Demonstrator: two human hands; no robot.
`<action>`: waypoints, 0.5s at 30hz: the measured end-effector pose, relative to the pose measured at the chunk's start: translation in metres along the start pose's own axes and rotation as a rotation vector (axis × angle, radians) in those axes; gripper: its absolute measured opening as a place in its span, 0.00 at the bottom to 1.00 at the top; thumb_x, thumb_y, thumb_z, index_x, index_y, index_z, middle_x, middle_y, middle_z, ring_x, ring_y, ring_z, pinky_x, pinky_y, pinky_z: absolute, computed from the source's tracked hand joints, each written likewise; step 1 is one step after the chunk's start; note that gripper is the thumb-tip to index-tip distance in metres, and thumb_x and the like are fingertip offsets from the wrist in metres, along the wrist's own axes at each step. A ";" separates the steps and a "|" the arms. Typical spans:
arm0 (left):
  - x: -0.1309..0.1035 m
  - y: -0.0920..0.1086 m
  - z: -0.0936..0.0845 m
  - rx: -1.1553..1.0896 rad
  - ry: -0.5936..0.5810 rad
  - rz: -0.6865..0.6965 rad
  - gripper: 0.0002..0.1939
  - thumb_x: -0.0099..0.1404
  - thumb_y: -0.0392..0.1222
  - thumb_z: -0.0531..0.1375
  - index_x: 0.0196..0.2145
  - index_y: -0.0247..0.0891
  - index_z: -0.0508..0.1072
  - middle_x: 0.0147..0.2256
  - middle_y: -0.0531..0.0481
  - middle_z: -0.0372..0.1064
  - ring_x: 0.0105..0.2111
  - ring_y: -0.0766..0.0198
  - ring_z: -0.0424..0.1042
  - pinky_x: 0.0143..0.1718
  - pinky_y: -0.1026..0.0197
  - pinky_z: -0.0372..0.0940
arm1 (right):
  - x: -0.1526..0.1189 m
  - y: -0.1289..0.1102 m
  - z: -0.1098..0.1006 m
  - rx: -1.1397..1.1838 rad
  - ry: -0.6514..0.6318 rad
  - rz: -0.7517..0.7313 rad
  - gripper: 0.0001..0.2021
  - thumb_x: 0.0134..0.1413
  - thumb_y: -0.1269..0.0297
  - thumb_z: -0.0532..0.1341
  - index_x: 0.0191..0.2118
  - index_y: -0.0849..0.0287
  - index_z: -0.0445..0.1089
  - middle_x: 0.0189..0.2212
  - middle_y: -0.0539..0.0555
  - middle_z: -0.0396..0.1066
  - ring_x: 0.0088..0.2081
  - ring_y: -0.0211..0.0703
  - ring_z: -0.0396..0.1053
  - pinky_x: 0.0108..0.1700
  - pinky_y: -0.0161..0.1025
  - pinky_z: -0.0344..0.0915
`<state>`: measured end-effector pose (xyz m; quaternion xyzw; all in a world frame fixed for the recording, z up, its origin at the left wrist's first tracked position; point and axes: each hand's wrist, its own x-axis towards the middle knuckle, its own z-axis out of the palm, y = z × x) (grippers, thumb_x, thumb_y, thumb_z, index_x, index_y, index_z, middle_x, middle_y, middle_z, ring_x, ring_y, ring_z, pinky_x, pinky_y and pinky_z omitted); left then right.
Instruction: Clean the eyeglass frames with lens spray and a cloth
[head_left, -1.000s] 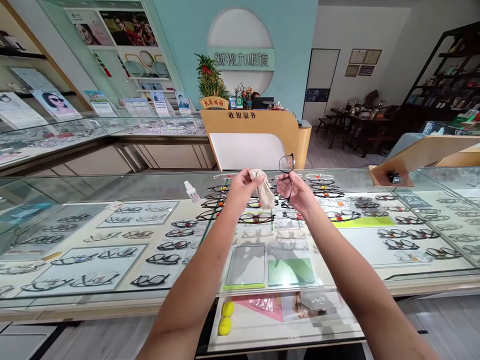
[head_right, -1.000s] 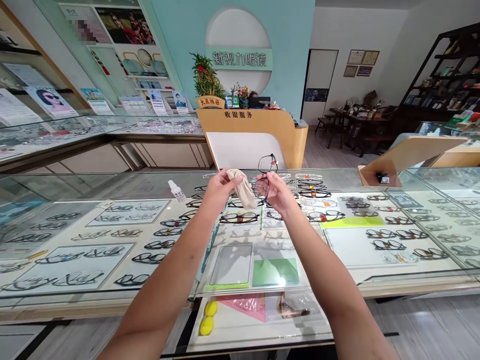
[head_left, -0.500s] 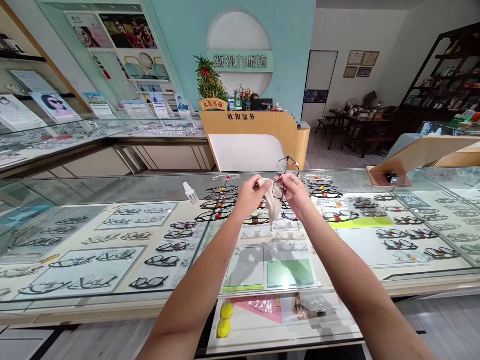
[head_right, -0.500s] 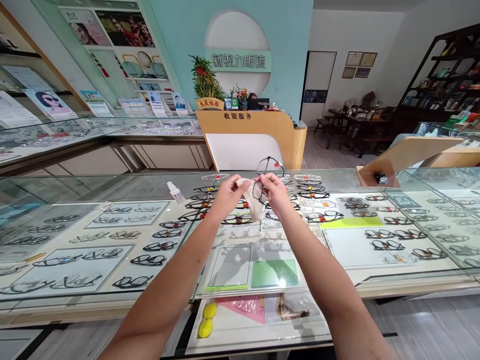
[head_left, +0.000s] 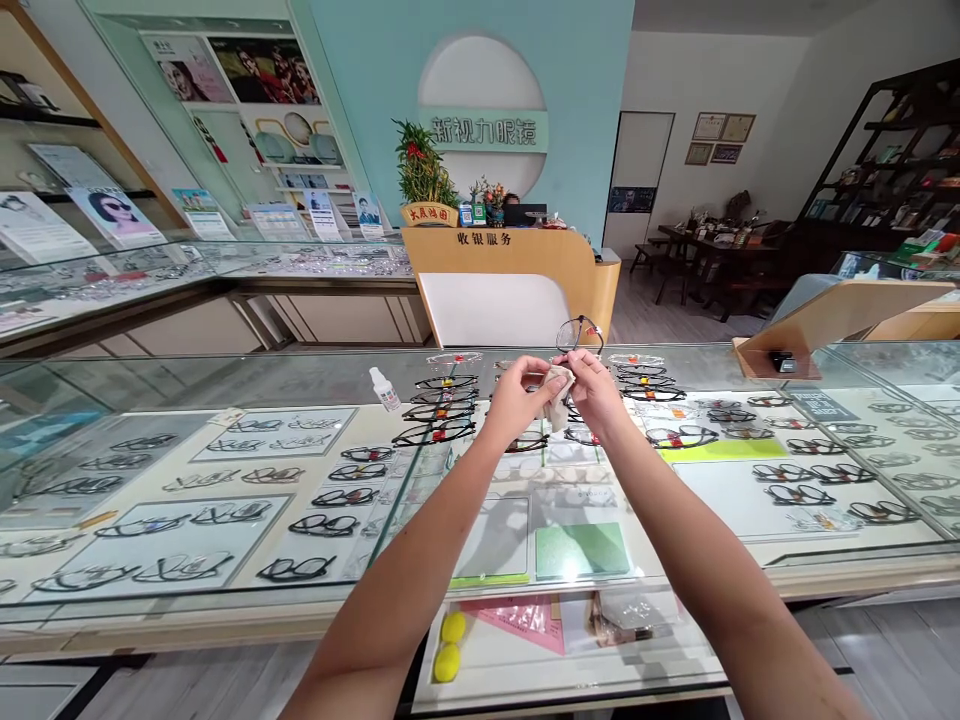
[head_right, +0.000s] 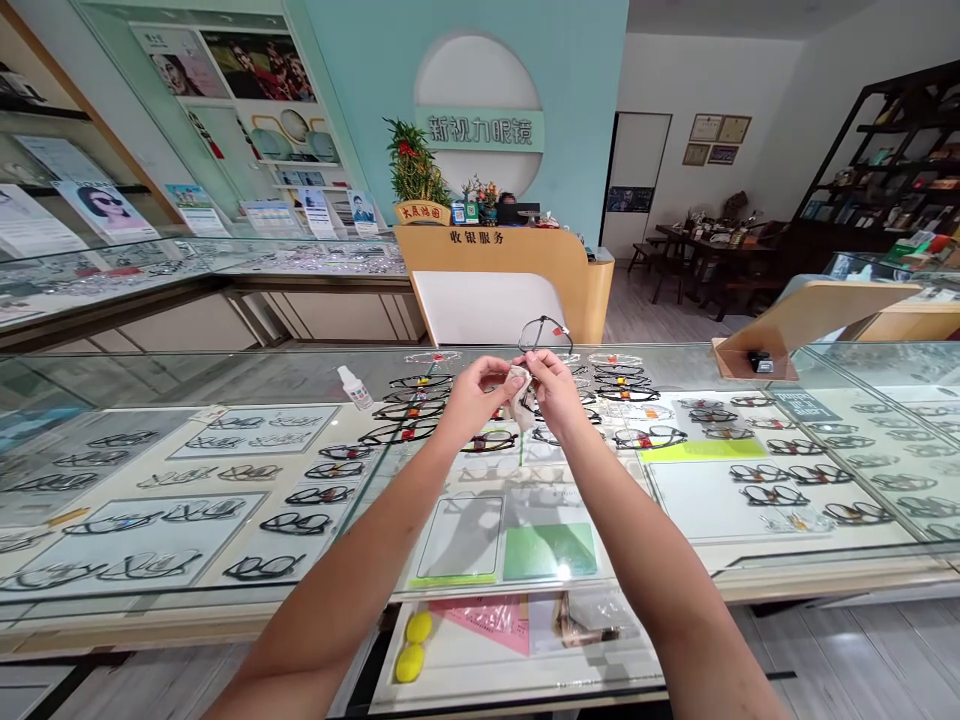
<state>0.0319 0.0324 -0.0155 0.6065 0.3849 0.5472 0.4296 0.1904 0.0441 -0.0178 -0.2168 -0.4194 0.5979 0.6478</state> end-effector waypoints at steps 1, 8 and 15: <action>0.000 -0.003 0.002 -0.027 0.002 -0.039 0.37 0.50 0.68 0.81 0.44 0.40 0.75 0.43 0.44 0.77 0.43 0.54 0.79 0.35 0.57 0.77 | 0.000 0.000 0.001 0.008 -0.003 0.003 0.24 0.41 0.44 0.85 0.32 0.52 0.76 0.36 0.48 0.82 0.36 0.39 0.75 0.40 0.36 0.72; 0.002 -0.015 0.003 -0.103 0.095 -0.221 0.44 0.42 0.69 0.84 0.35 0.44 0.60 0.28 0.61 0.60 0.31 0.63 0.73 0.36 0.54 0.78 | -0.001 -0.002 0.000 0.014 -0.004 0.008 0.24 0.40 0.45 0.86 0.31 0.53 0.76 0.37 0.49 0.83 0.36 0.38 0.74 0.40 0.35 0.71; 0.001 -0.008 0.000 0.021 -0.061 -0.142 0.37 0.52 0.76 0.76 0.34 0.38 0.76 0.32 0.50 0.74 0.32 0.61 0.71 0.32 0.61 0.65 | 0.000 -0.002 0.000 0.041 -0.015 0.015 0.23 0.42 0.47 0.86 0.33 0.53 0.78 0.37 0.49 0.83 0.34 0.37 0.73 0.36 0.34 0.70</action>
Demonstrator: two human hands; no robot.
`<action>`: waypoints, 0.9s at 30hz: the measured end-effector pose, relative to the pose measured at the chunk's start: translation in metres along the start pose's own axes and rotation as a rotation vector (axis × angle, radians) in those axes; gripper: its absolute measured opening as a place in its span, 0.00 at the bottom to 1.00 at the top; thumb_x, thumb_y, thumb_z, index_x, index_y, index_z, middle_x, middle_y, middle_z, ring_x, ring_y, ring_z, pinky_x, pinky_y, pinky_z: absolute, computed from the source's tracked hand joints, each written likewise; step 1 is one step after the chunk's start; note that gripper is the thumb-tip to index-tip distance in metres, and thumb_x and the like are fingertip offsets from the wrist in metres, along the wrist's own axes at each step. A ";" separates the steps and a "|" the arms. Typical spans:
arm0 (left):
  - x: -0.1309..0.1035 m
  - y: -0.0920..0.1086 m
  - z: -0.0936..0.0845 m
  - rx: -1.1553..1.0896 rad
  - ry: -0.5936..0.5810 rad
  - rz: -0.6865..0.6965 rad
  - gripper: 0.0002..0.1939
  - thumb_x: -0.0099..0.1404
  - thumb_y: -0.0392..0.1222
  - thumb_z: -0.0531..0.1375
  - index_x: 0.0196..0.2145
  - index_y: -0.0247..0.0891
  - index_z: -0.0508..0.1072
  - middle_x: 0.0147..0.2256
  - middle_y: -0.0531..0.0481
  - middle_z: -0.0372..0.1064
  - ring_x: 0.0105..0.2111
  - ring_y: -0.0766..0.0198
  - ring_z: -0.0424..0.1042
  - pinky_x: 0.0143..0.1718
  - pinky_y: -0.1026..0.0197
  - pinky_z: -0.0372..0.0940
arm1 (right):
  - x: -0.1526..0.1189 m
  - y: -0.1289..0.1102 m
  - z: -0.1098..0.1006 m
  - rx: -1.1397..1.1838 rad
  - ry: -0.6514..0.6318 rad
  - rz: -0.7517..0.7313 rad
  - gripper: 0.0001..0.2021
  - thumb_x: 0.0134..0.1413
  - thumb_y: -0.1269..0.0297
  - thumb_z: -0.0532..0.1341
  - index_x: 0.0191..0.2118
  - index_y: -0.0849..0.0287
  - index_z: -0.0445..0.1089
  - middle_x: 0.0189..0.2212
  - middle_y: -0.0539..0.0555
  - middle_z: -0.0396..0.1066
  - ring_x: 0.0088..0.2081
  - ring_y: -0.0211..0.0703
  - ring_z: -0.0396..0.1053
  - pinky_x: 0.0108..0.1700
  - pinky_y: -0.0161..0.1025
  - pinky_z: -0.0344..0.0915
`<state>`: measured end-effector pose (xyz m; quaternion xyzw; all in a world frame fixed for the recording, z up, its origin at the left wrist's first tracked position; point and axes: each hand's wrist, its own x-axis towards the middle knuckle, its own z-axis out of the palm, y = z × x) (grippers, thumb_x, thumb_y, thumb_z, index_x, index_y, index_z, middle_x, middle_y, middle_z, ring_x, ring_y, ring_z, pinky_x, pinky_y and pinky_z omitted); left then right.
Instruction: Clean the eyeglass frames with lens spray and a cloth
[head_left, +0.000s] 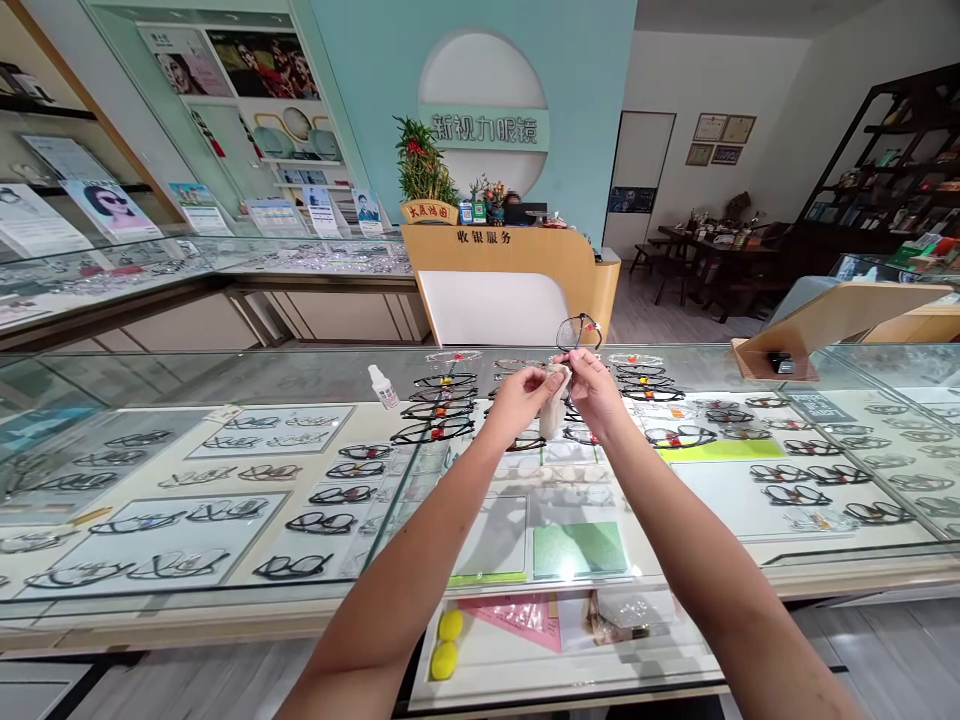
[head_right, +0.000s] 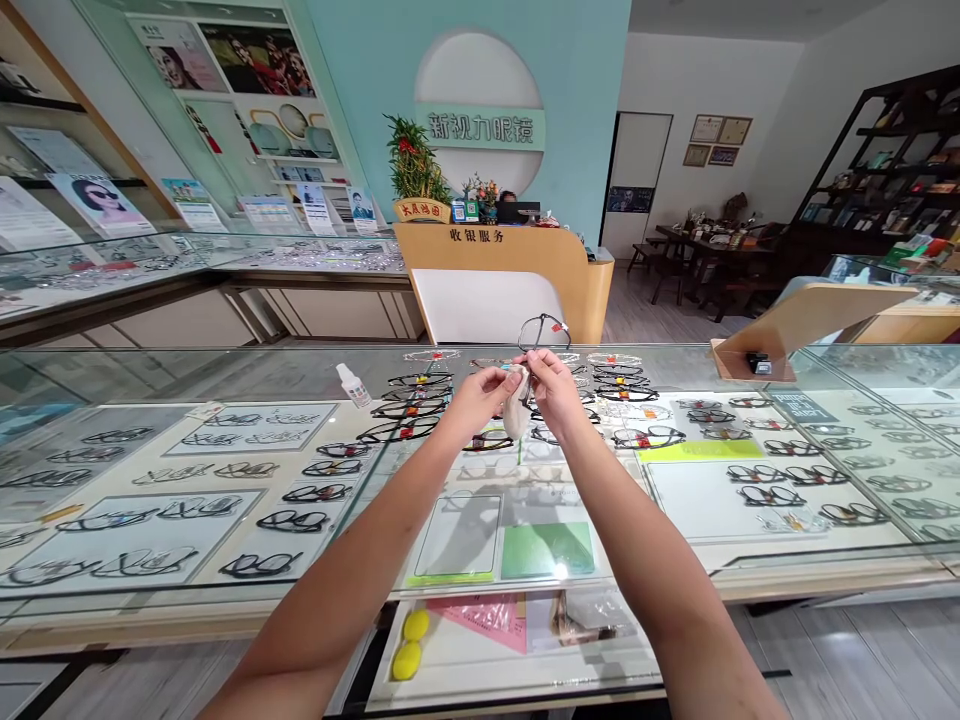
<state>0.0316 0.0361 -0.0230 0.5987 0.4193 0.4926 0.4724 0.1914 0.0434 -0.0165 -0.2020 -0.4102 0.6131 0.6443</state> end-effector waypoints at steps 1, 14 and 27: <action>-0.001 0.001 0.000 0.012 -0.015 0.028 0.36 0.54 0.77 0.75 0.35 0.38 0.78 0.34 0.48 0.76 0.34 0.60 0.72 0.34 0.60 0.66 | 0.000 0.000 0.000 0.004 0.001 0.006 0.23 0.41 0.47 0.86 0.33 0.53 0.78 0.37 0.49 0.83 0.33 0.36 0.73 0.35 0.34 0.70; -0.007 0.010 0.004 -0.344 -0.269 -0.113 0.33 0.53 0.65 0.82 0.44 0.35 0.84 0.43 0.44 0.81 0.40 0.59 0.75 0.45 0.58 0.70 | 0.002 0.004 -0.005 0.028 -0.005 0.049 0.20 0.49 0.48 0.83 0.35 0.54 0.77 0.40 0.50 0.83 0.34 0.39 0.76 0.36 0.36 0.74; -0.009 0.000 0.023 -0.300 -0.045 0.134 0.38 0.56 0.70 0.78 0.50 0.38 0.79 0.41 0.47 0.82 0.40 0.60 0.77 0.44 0.59 0.70 | -0.002 0.009 0.006 0.042 -0.059 0.078 0.22 0.48 0.45 0.83 0.35 0.52 0.76 0.38 0.50 0.84 0.40 0.44 0.80 0.42 0.40 0.77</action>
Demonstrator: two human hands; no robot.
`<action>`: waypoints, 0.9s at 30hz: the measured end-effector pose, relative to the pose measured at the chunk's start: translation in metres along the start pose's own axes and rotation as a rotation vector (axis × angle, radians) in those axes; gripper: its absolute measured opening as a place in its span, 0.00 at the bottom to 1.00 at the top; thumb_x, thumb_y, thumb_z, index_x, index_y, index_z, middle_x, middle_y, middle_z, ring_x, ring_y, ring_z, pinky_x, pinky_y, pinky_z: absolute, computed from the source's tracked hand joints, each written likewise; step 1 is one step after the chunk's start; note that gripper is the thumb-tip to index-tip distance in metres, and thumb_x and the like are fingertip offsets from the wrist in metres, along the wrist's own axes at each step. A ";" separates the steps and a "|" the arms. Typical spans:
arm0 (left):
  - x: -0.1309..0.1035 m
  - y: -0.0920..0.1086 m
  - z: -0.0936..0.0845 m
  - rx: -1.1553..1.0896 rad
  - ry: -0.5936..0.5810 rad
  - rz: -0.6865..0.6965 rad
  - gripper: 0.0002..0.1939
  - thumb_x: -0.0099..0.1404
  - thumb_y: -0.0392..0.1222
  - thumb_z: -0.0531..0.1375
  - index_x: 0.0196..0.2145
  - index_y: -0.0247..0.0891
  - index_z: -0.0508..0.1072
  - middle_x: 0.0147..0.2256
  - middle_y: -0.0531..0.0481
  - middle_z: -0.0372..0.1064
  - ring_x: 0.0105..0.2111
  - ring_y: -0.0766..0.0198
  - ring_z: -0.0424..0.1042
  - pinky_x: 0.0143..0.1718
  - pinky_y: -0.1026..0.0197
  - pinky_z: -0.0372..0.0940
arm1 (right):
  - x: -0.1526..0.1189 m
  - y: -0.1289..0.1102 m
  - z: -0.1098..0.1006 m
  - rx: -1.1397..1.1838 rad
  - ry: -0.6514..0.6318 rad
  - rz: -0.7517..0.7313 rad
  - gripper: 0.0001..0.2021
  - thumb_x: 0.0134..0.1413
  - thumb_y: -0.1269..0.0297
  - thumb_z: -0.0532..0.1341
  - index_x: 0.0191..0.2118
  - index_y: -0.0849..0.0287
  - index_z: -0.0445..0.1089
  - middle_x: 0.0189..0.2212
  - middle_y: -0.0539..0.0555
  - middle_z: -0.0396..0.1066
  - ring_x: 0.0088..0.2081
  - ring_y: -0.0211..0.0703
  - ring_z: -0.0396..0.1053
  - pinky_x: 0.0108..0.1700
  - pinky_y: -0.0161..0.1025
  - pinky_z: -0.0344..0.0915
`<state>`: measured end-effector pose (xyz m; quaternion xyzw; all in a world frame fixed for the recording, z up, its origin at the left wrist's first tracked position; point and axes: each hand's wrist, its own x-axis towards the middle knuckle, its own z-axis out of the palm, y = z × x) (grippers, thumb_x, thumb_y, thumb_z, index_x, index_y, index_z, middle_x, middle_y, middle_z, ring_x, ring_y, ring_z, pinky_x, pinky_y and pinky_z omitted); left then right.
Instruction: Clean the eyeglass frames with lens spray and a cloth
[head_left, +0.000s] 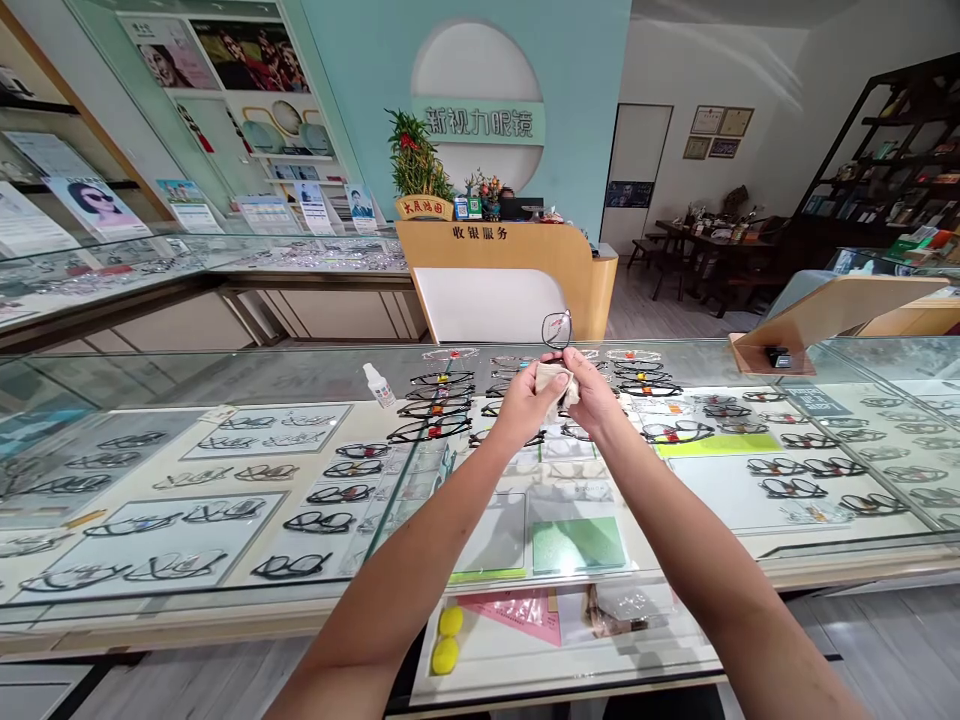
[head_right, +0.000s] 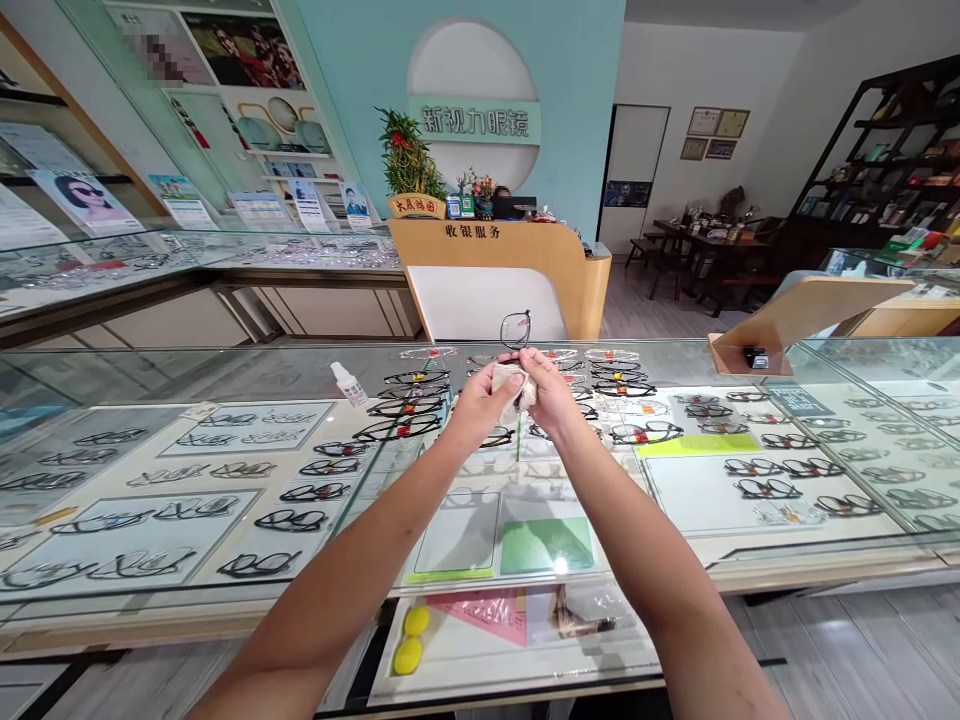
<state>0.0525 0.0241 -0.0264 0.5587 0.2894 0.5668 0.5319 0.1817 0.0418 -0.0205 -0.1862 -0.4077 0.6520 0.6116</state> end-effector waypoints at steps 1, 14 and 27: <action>-0.001 0.000 0.000 0.028 0.026 0.025 0.37 0.58 0.71 0.77 0.50 0.38 0.78 0.42 0.46 0.82 0.41 0.59 0.77 0.44 0.59 0.70 | -0.001 0.000 0.001 -0.002 0.002 -0.001 0.23 0.47 0.44 0.83 0.35 0.52 0.76 0.39 0.50 0.84 0.41 0.45 0.80 0.43 0.39 0.77; 0.005 0.010 -0.020 0.173 -0.083 -0.010 0.38 0.62 0.80 0.68 0.44 0.39 0.81 0.41 0.43 0.82 0.49 0.49 0.79 0.53 0.53 0.73 | 0.000 -0.004 -0.002 -0.003 0.000 0.025 0.23 0.45 0.46 0.84 0.34 0.52 0.75 0.36 0.51 0.83 0.44 0.51 0.83 0.42 0.43 0.81; 0.000 0.009 -0.011 0.132 0.011 0.012 0.36 0.59 0.68 0.75 0.52 0.37 0.77 0.45 0.44 0.82 0.41 0.58 0.78 0.45 0.58 0.72 | -0.003 0.007 0.007 0.062 0.021 0.031 0.23 0.47 0.47 0.84 0.36 0.51 0.73 0.42 0.51 0.85 0.48 0.51 0.83 0.47 0.45 0.81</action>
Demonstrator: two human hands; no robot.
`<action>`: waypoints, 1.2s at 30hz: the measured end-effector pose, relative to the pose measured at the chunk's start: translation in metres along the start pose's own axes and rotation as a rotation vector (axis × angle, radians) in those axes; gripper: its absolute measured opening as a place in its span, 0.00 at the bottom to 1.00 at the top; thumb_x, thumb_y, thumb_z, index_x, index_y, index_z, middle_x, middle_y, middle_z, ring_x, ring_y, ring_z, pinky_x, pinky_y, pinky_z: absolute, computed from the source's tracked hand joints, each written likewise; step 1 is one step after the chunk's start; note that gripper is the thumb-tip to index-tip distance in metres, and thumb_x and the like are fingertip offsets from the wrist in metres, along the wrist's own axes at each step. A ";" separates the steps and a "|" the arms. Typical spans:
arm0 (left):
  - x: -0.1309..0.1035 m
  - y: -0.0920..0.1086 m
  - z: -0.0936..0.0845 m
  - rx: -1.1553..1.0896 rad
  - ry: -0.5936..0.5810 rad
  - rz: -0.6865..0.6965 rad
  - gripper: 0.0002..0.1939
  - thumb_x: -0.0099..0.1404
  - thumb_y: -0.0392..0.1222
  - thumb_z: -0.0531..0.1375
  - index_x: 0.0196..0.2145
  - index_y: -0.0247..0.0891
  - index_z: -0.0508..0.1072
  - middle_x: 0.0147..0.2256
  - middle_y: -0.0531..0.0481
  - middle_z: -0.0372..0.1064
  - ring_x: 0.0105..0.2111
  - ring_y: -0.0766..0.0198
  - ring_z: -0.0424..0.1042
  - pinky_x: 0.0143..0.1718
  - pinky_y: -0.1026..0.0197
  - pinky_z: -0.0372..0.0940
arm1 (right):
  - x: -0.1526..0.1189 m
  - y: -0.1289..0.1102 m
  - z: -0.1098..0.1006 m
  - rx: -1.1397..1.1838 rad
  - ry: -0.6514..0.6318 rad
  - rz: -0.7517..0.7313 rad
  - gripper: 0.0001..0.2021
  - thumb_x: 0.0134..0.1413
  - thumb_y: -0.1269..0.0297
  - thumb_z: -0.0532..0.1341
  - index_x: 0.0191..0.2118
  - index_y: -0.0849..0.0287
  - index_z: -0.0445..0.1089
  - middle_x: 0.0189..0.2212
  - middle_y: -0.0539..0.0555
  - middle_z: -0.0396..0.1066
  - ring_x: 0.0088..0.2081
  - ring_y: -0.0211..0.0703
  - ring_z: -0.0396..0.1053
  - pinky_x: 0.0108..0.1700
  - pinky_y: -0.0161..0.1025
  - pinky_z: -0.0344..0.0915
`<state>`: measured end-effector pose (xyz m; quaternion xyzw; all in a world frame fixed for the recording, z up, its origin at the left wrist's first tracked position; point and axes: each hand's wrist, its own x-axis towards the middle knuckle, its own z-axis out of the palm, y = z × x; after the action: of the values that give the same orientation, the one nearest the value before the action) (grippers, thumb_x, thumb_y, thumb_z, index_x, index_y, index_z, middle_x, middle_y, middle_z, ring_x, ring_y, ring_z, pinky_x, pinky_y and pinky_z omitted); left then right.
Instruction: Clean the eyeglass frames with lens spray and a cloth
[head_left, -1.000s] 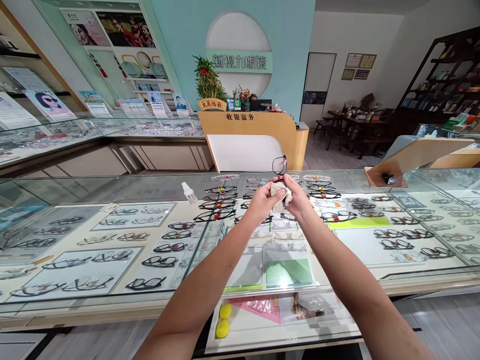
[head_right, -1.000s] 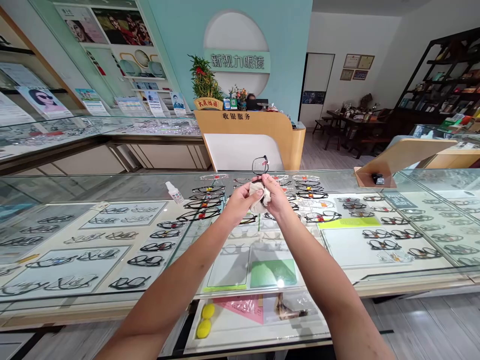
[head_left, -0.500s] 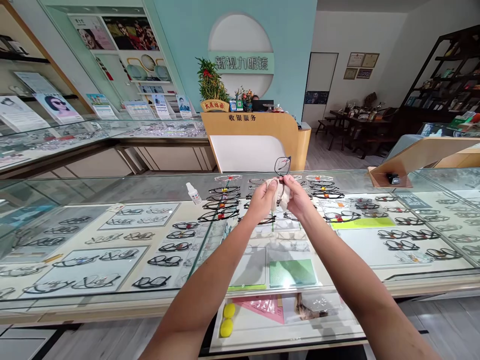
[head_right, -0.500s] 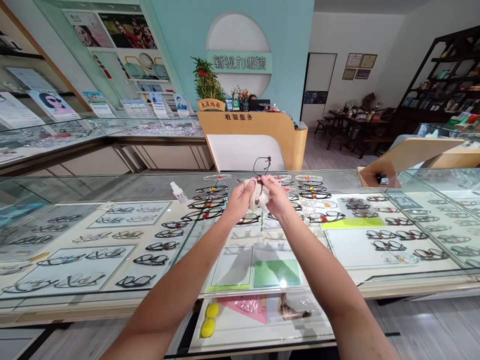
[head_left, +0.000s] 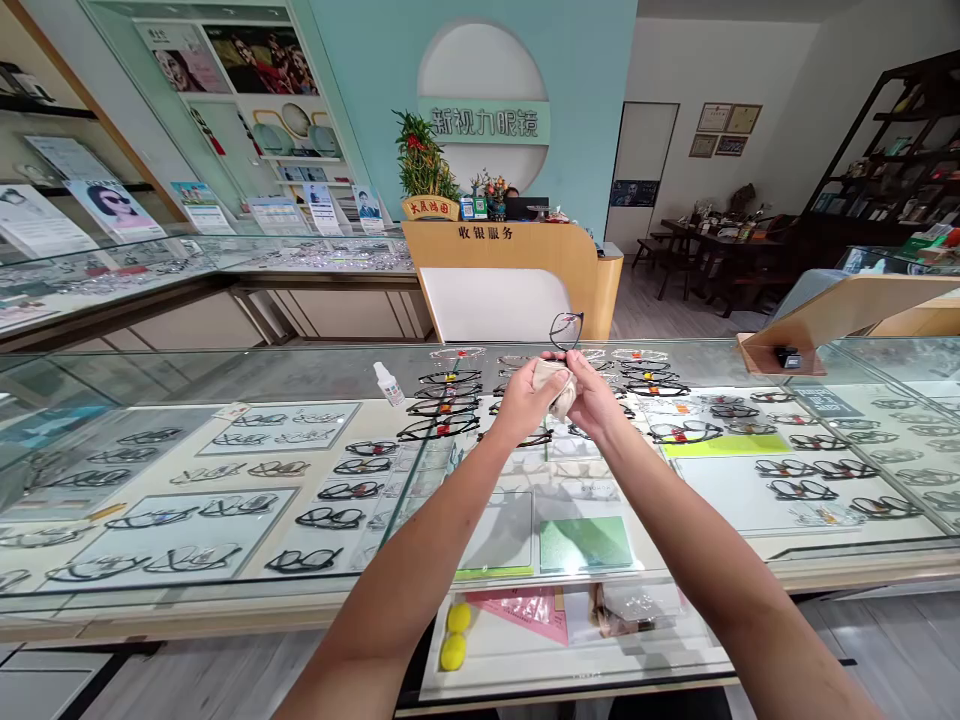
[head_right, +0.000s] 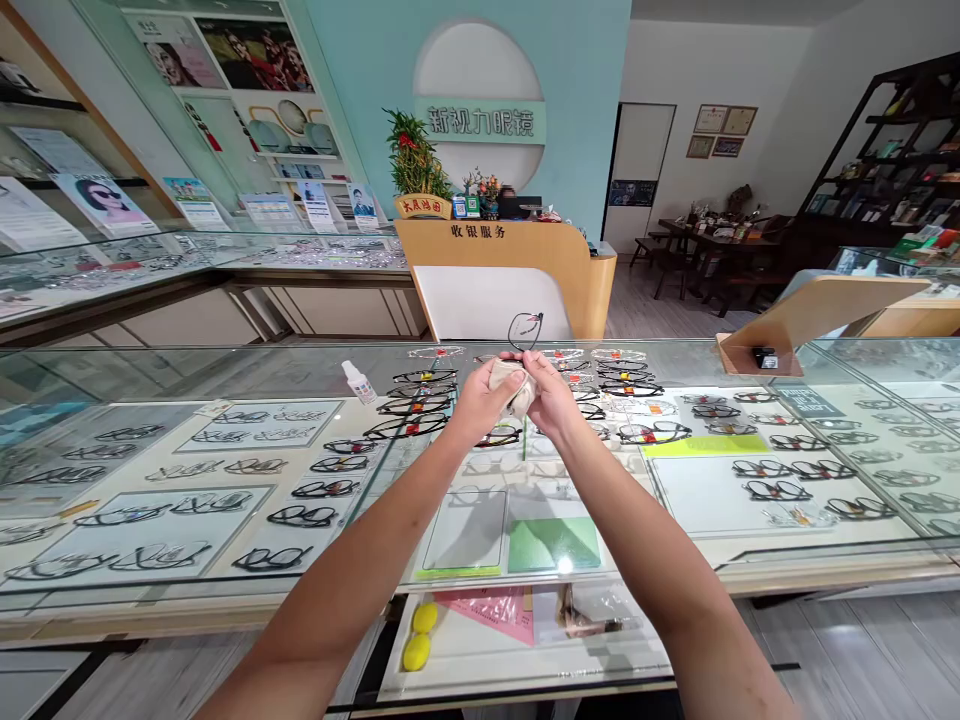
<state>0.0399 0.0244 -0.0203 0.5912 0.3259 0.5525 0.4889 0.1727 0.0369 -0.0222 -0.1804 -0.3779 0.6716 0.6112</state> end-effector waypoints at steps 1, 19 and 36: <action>0.000 0.000 0.001 0.020 0.033 0.020 0.35 0.61 0.70 0.74 0.50 0.38 0.77 0.43 0.45 0.82 0.40 0.59 0.78 0.43 0.59 0.72 | -0.001 0.000 0.002 -0.014 -0.006 -0.015 0.24 0.46 0.46 0.84 0.36 0.50 0.73 0.42 0.51 0.85 0.48 0.51 0.82 0.46 0.45 0.81; 0.021 -0.012 -0.039 -0.109 0.195 -0.045 0.45 0.60 0.84 0.67 0.51 0.38 0.80 0.43 0.41 0.84 0.46 0.47 0.83 0.40 0.53 0.78 | 0.000 -0.024 -0.009 -0.179 -0.017 -0.067 0.21 0.44 0.47 0.84 0.31 0.52 0.77 0.46 0.52 0.82 0.42 0.41 0.74 0.39 0.35 0.70; 0.020 -0.003 -0.042 -0.146 0.084 0.016 0.42 0.58 0.80 0.72 0.49 0.38 0.81 0.43 0.44 0.84 0.49 0.50 0.83 0.50 0.54 0.76 | -0.004 -0.018 -0.013 -0.300 -0.224 0.185 0.20 0.48 0.49 0.84 0.32 0.55 0.78 0.31 0.47 0.77 0.32 0.39 0.72 0.38 0.36 0.68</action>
<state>0.0032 0.0533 -0.0197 0.5328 0.3002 0.6032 0.5120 0.1945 0.0363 -0.0187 -0.2276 -0.5211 0.6770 0.4672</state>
